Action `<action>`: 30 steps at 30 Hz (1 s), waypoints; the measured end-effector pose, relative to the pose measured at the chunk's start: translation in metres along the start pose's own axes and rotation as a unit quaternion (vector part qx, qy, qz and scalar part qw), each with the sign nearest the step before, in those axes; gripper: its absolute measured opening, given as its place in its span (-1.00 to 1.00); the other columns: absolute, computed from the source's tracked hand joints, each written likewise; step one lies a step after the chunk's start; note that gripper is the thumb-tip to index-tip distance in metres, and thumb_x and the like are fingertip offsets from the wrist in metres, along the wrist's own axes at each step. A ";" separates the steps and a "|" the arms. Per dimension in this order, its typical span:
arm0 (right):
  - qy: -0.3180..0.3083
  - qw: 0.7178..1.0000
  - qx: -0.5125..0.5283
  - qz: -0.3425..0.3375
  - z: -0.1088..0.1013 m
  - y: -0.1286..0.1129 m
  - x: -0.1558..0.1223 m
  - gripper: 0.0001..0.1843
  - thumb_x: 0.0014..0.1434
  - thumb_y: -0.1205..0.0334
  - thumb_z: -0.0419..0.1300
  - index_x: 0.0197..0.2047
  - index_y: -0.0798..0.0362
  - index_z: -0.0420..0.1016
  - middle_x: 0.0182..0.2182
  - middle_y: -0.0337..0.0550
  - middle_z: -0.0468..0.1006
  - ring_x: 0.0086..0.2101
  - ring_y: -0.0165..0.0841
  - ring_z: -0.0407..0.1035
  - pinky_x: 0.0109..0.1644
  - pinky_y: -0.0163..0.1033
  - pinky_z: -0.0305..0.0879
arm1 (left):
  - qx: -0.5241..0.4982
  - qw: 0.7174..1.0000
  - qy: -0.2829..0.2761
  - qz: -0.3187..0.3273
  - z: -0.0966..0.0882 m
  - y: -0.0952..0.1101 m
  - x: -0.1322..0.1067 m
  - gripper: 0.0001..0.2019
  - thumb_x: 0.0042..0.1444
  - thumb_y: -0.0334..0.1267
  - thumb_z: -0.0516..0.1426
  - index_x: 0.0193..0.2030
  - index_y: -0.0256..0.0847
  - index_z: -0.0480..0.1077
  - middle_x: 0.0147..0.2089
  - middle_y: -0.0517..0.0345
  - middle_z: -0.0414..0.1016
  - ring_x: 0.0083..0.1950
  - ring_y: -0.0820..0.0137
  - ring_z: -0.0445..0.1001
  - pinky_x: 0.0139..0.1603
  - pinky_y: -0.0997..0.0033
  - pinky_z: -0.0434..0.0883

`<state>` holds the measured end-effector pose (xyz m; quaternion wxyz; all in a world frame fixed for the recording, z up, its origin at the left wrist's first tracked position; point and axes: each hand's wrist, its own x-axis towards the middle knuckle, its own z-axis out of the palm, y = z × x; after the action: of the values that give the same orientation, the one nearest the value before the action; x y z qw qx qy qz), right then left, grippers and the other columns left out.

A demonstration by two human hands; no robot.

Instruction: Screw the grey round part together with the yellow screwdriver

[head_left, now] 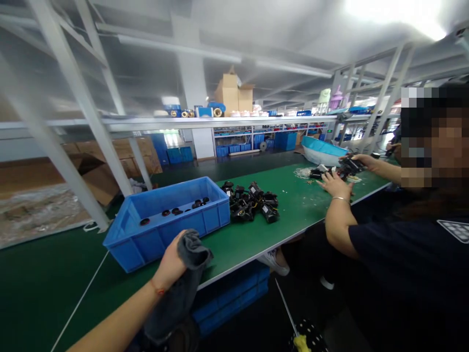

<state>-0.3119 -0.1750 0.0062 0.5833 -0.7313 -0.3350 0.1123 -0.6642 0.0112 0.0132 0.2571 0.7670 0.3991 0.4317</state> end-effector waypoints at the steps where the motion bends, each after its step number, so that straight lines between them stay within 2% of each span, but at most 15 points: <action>1: 0.014 1.000 -0.004 -0.012 -0.002 -0.011 0.027 -0.59 0.18 -0.14 0.14 -0.10 0.00 0.49 -0.22 -0.19 0.58 -0.23 -0.28 0.49 -0.28 -0.20 0.45 | 0.018 1.000 0.009 0.009 0.013 0.003 0.011 -0.60 -0.06 -0.05 0.22 -0.15 -0.28 0.42 -0.12 -0.09 0.51 -0.06 0.14 0.47 0.11 0.05 0.41; 3: 0.036 0.999 -0.016 -0.035 -0.006 -0.033 0.078 -0.59 0.26 -0.10 -0.04 -0.28 -0.08 0.54 -0.28 -0.27 0.58 -0.05 -0.18 0.47 -0.32 -0.25 0.38 | 0.133 0.990 0.019 0.045 0.034 0.011 0.031 -0.53 -0.02 -0.11 0.20 -0.01 -0.37 0.37 0.05 -0.24 0.42 0.13 0.07 0.36 0.25 0.01 0.29; 5: 0.047 0.997 -0.031 -0.057 -0.007 -0.054 0.118 -0.45 0.31 -0.01 -0.17 -0.50 -0.03 0.49 -0.36 -0.25 0.55 0.13 -0.12 0.35 -0.32 -0.31 0.31 | 0.265 0.961 -0.063 0.057 0.043 0.022 0.045 -0.22 -0.21 -0.16 0.33 0.19 -0.39 0.26 0.25 -0.36 0.24 0.29 -0.09 0.18 0.28 -0.17 0.22; 7: 0.045 0.995 -0.046 -0.078 -0.003 -0.070 0.135 -0.44 0.35 0.07 -0.17 -0.55 0.02 0.44 -0.36 -0.20 0.53 0.18 -0.13 0.29 -0.30 -0.33 0.34 | 0.337 0.929 -0.137 0.071 0.037 0.033 0.045 -0.05 -0.41 -0.25 0.41 0.25 -0.24 0.25 0.38 -0.32 0.06 0.37 -0.22 0.01 0.24 -0.38 0.13; 8: 0.041 0.994 -0.051 -0.087 0.000 -0.075 0.133 -0.48 0.36 0.09 -0.15 -0.50 0.03 0.46 -0.32 -0.18 0.54 0.15 -0.16 0.32 -0.28 -0.32 0.38 | 0.346 0.924 -0.136 0.089 0.030 0.037 0.040 -0.16 -0.39 -0.28 0.39 0.17 -0.18 0.33 0.37 -0.27 0.08 0.37 -0.21 0.03 0.21 -0.38 0.15; 10: 0.028 0.993 -0.054 -0.101 0.011 -0.070 0.102 -0.56 0.38 0.06 -0.12 -0.29 0.06 0.50 -0.24 -0.14 0.54 0.00 -0.23 0.43 -0.22 -0.26 0.46 | 0.336 0.930 -0.053 0.139 0.013 0.041 0.019 -0.72 -0.06 -0.27 0.23 -0.14 -0.19 0.45 0.14 -0.15 0.37 0.18 0.03 0.30 0.13 -0.08 0.28; 11: 0.018 0.993 -0.054 -0.105 0.018 -0.061 0.074 -0.56 0.37 0.02 -0.12 -0.20 0.07 0.50 -0.22 -0.14 0.54 -0.09 -0.26 0.47 -0.21 -0.24 0.48 | 0.308 0.940 0.008 0.149 0.004 0.041 0.006 -0.86 0.10 -0.25 0.08 -0.42 -0.22 0.37 -0.19 -0.05 0.46 -0.11 0.21 0.40 -0.07 0.16 0.35; 13: -0.011 0.993 -0.054 -0.101 0.037 -0.030 0.006 -0.58 0.27 -0.11 -0.04 -0.20 -0.02 0.51 -0.38 -0.17 0.55 -0.24 -0.21 0.52 -0.36 -0.22 0.50 | 0.218 0.966 0.074 0.117 -0.008 0.040 -0.022 -0.59 0.22 -0.14 -0.08 -0.65 -0.18 0.01 -0.59 0.20 0.11 -0.50 0.44 0.17 -0.39 0.39 0.21; 15: -0.051 0.993 -0.056 -0.088 0.062 0.008 -0.057 -0.65 0.08 -0.13 0.13 -0.31 -0.03 0.51 -0.51 -0.15 0.55 -0.41 -0.18 0.52 -0.48 -0.20 0.48 | 0.133 0.990 0.029 0.038 -0.010 0.036 -0.045 -0.53 0.19 0.01 -0.12 -0.64 -0.15 -0.17 -0.63 0.30 -0.18 -0.58 0.52 -0.08 -0.52 0.42 0.06; 17: -0.095 0.989 -0.071 -0.093 0.089 0.041 -0.091 -0.58 0.08 -0.06 0.05 -0.18 0.06 0.49 -0.35 -0.01 0.62 -0.33 -0.15 0.55 -0.26 -0.13 0.54 | 0.088 0.992 -0.079 -0.034 -0.004 0.034 -0.060 -0.51 0.17 0.11 -0.17 -0.64 -0.15 -0.17 -0.61 0.29 -0.21 -0.57 0.52 -0.13 -0.53 0.42 0.02; 20: -0.107 0.966 -0.169 -0.162 0.131 0.064 -0.077 -0.50 0.21 0.11 -0.07 0.08 0.25 0.36 -0.08 0.22 0.55 -0.10 -0.08 0.49 0.00 -0.01 0.44 | 0.089 0.979 -0.178 -0.052 0.009 0.032 -0.068 -0.47 0.22 0.12 -0.30 -0.64 -0.18 0.00 -0.62 0.22 0.01 -0.56 0.48 0.06 -0.44 0.39 0.15; 23: -0.101 0.938 -0.242 -0.225 0.168 0.056 -0.035 -0.58 0.23 0.28 -0.05 0.10 0.25 0.35 -0.10 0.23 0.53 -0.12 -0.07 0.45 0.02 0.02 0.40 | 0.134 0.972 -0.191 0.039 0.013 0.031 -0.066 -0.54 0.24 0.05 -0.14 -0.23 -0.22 0.44 -0.15 -0.09 0.49 -0.05 0.17 0.44 0.07 0.12 0.33; 25: -0.100 0.931 -0.258 -0.237 0.183 0.044 -0.018 -0.60 0.22 0.27 0.03 0.09 0.22 0.38 -0.02 0.25 0.49 -0.02 -0.01 0.39 0.09 0.10 0.33 | 0.177 0.960 -0.200 0.082 0.011 0.031 -0.065 -0.33 0.08 0.15 0.11 0.28 -0.13 0.25 0.38 -0.23 0.11 0.39 -0.12 0.04 0.31 -0.31 0.03; 27: -0.072 0.931 -0.263 -0.243 0.186 0.035 -0.017 -0.54 0.22 0.17 0.09 0.15 0.20 0.34 0.15 0.30 0.35 0.14 0.11 0.24 0.16 0.25 0.22 | 0.205 0.955 -0.202 0.076 0.010 0.031 -0.066 -0.04 -0.07 0.26 0.21 0.42 -0.03 0.00 0.51 -0.13 -0.33 0.48 -0.19 -0.34 0.32 -0.48 -0.23; 30: -0.009 0.946 -0.191 -0.261 0.166 0.034 -0.041 -0.49 0.25 0.06 0.08 0.20 0.11 0.29 0.28 0.23 0.19 0.25 0.11 0.08 0.24 0.34 0.10 | 0.134 0.963 -0.229 0.040 0.018 0.029 -0.064 -0.40 0.23 0.15 -0.08 0.39 0.13 0.06 0.50 0.14 -0.20 0.51 0.09 -0.33 0.41 -0.30 -0.26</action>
<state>-0.4227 -0.0746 -0.0840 0.4389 -0.7147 -0.5347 -0.1031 -0.6570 -0.0587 -0.0035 0.2188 0.8883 0.3528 0.1966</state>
